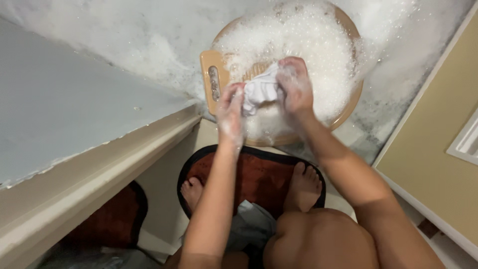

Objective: The person washes a garment by hand in a basin of soapy water using a wooden washboard, rubbing the fabric against the board and through the suds.

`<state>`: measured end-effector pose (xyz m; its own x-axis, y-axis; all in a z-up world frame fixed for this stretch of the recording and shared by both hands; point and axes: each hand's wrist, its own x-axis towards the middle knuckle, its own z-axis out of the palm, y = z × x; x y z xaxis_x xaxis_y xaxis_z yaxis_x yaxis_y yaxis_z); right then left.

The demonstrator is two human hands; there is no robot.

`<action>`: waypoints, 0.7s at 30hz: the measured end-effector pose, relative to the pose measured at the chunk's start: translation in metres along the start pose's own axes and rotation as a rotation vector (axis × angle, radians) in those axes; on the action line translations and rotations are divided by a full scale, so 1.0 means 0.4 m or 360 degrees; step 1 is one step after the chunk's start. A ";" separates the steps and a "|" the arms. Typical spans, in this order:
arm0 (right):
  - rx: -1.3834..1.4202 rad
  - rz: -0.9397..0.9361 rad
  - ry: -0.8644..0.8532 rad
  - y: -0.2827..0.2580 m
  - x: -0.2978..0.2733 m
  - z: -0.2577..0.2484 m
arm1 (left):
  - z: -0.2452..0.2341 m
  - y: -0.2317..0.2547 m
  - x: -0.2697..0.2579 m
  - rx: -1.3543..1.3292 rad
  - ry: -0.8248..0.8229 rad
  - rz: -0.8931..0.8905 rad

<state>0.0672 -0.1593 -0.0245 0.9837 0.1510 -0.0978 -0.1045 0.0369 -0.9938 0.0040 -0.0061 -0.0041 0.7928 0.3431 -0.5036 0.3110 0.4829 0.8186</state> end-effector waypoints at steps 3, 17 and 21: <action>-0.0178 -0.0035 -0.0190 -0.023 -0.070 0.056 | 0.051 -0.011 -0.020 -0.0340 0.0118 -0.0291; -0.0972 0.0752 -0.0488 -0.147 0.003 0.008 | 0.109 0.080 -0.006 -0.0363 -0.0232 -0.0273; -0.0218 0.0681 -0.0150 -0.177 0.033 -0.085 | 0.058 0.156 -0.035 0.0065 -0.0179 0.0062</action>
<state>0.0927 -0.1935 0.0426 0.8380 0.2136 -0.5021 -0.4719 -0.1783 -0.8634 0.0243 0.0006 0.0603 0.8578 0.2673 -0.4390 0.2981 0.4372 0.8485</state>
